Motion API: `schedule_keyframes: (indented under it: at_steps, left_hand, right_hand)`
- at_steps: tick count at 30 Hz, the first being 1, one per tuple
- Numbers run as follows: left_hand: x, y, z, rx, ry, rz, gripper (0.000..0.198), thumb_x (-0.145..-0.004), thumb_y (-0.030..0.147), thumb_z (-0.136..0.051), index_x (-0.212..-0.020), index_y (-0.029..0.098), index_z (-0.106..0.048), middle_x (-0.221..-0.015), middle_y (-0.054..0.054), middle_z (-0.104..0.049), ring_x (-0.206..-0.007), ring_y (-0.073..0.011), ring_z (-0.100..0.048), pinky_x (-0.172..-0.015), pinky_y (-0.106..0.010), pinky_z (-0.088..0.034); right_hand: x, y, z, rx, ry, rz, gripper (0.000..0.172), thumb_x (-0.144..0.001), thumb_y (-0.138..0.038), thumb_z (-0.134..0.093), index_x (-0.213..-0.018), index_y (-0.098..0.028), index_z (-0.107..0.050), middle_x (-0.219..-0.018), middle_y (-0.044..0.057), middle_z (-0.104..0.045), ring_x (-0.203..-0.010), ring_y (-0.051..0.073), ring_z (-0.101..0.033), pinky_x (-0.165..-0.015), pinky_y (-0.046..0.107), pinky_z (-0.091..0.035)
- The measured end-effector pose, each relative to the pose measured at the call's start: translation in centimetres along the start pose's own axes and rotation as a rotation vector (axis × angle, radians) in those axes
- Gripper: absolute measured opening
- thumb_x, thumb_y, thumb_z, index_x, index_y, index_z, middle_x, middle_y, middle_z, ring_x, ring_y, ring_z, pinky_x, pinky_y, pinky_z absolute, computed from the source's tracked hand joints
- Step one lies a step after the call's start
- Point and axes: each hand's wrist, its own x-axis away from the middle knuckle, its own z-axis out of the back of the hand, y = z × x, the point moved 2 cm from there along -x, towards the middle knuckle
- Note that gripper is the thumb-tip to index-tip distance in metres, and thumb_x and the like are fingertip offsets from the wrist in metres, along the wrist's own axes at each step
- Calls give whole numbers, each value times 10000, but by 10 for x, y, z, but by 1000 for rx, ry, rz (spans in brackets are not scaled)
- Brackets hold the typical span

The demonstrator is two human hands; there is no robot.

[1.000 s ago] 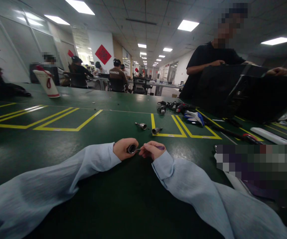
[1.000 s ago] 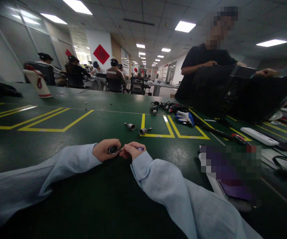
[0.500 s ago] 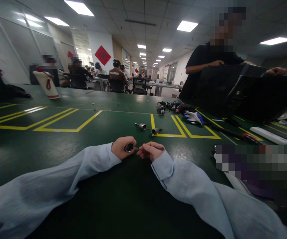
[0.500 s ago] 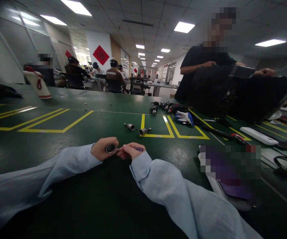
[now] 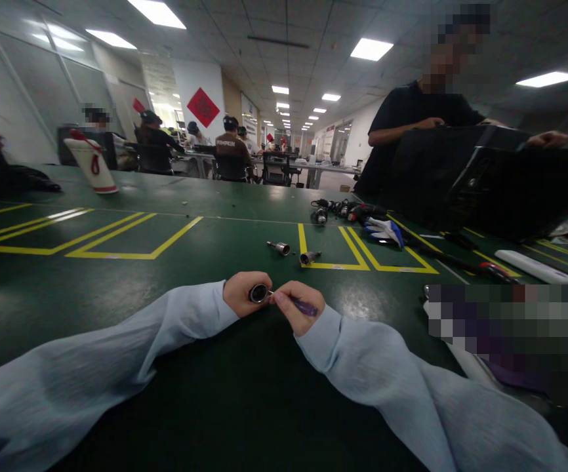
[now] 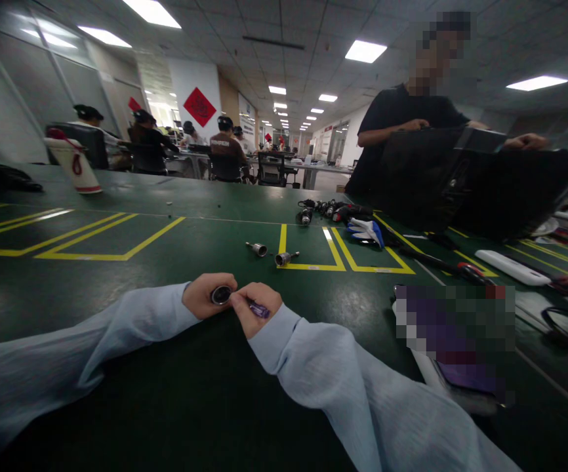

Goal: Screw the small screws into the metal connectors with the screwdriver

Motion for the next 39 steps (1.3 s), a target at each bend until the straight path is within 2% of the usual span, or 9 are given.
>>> schedule_keyframes:
  at_steps: [2, 4, 9, 13, 19, 22, 27, 33, 39]
  left_hand:
    - [0, 1, 0, -15, -11, -8, 138, -713, 274, -491, -654, 151, -473, -551, 21, -484, -496, -77, -431, -469, -182, -349]
    - [1, 1, 0, -36, -19, -17, 121, -715, 259, -482, -658, 153, -477, -562, 18, -487, -507, -81, -440, -478, -186, -353]
    - [0, 1, 0, -42, -17, -19, 131, -723, 258, -481, -646, 154, -461, -573, 15, -480, -514, -82, -442, -481, -187, -353]
    - [0, -2, 1, -12, 7, -16, 131, -721, 254, -486, -647, 151, -454, -575, 16, -472, -512, -81, -434, -482, -192, -357]
    - [0, -2, 0, -2, 31, -6, 156, -730, 271, -487, -639, 149, -453, -567, 15, -479, -506, -79, -429, -475, -189, -356]
    - [0, -2, -1, -2, 19, -18, 160, -731, 271, -484, -634, 148, -455, -566, 15, -474, -506, -78, -426, -472, -186, -353]
    - [-1, 0, 1, 11, 22, -5, 151, -713, 253, -502, -620, 148, -445, -563, 25, -454, -500, -73, -416, -473, -185, -348]
    - [-2, -2, 5, 77, 102, 55, 156, -702, 262, -529, -630, 141, -461, -568, 27, -456, -506, -74, -422, -479, -188, -358]
    - [-2, -2, 5, 105, 120, 63, 148, -699, 254, -534, -640, 134, -469, -569, 29, -452, -507, -72, -415, -479, -190, -353]
  right_hand:
    - [1, -2, 0, 106, -2, 41, 176, -757, -255, -479, -645, -188, -596, -632, 33, -588, -628, 142, -528, -634, 293, -412]
    - [1, 0, 0, 108, -10, -14, 186, -749, -256, -489, -608, -186, -587, -608, 30, -582, -606, 137, -519, -611, 290, -410]
    - [-4, 18, -4, -384, -19, -396, 192, -701, -304, -546, -589, -155, -595, -531, 14, -610, -474, 100, -530, -496, 242, -436]
    - [-7, 26, -6, -664, 15, -533, 189, -635, -319, -612, -573, -141, -602, -495, 2, -620, -421, 82, -533, -450, 211, -436]
    - [-6, 21, -5, -602, 78, -464, 158, -641, -286, -623, -577, -142, -622, -507, -3, -625, -433, 69, -536, -465, 199, -442]
    - [-6, 23, -5, -619, 32, -474, 174, -644, -298, -626, -579, -136, -628, -518, 2, -631, -441, 72, -541, -474, 207, -445]
    - [-8, 31, -8, -801, -61, -574, 224, -593, -348, -674, -572, -132, -621, -513, 12, -641, -433, 88, -555, -463, 220, -439]
    - [-8, 30, -9, -876, -29, -529, 244, -574, -370, -692, -610, -134, -639, -567, 20, -666, -487, 93, -587, -506, 216, -468]
    - [-7, 29, -9, -815, 18, -488, 236, -597, -368, -670, -617, -136, -633, -566, 22, -660, -490, 93, -578, -499, 218, -465]
